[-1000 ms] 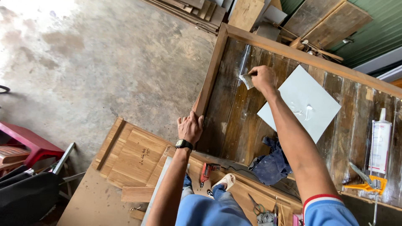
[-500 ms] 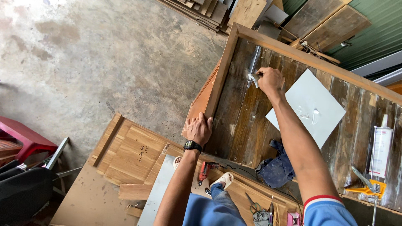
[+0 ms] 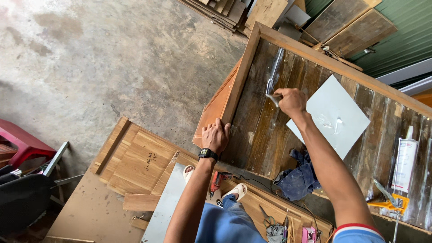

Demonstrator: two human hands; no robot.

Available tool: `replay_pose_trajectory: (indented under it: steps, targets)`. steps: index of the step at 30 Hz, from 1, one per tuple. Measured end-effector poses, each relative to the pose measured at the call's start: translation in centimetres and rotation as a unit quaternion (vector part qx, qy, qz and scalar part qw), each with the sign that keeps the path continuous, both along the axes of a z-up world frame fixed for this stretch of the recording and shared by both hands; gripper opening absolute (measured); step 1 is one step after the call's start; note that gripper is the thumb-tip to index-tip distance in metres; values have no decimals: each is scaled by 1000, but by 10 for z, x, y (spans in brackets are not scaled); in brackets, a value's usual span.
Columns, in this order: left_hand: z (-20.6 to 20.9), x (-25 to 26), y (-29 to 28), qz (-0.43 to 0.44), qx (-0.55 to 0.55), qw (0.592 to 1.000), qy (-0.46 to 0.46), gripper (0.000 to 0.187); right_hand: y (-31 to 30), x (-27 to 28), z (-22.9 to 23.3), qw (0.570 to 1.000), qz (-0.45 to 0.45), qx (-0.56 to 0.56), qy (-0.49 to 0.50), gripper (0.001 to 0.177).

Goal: The person applies adhesive using a putty knife to a wooden surface and carefully secures a layer of padding around the edges of the frame.

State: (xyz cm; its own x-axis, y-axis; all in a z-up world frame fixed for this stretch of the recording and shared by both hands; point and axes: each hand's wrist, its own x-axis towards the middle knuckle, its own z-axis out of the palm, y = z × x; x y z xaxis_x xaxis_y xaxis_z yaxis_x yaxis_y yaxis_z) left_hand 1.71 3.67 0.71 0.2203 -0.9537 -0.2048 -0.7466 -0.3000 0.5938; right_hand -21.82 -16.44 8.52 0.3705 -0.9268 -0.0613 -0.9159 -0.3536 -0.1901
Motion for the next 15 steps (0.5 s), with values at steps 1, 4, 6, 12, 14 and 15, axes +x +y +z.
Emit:
replay_pose_trajectory:
  steps: [1,4,6,12,14,15]
  targets:
    - [0,0,0,2,-1,1000,2,45,4,0,6,999,-10,29,8,35]
    - [-2,-2,-1,8,0,1000,8,45,-5,2,26,998,-37,58,-16,37]
    - [-4,0,0,8,3,1000,8,45,-33,-7,12,995,-55,59,-53,39]
    - [-7,-1,-1,6,1,1000,0,46,-108,-20,-38,999,-32,-21,-29,30]
    - [-7,-1,-1,8,-1,1000,1,47,-113,-11,-40,999,-28,-21,13,36]
    - [-8,-1,-2,9,1,1000,2,47,-113,-12,-40,999,-27,-19,14,36]
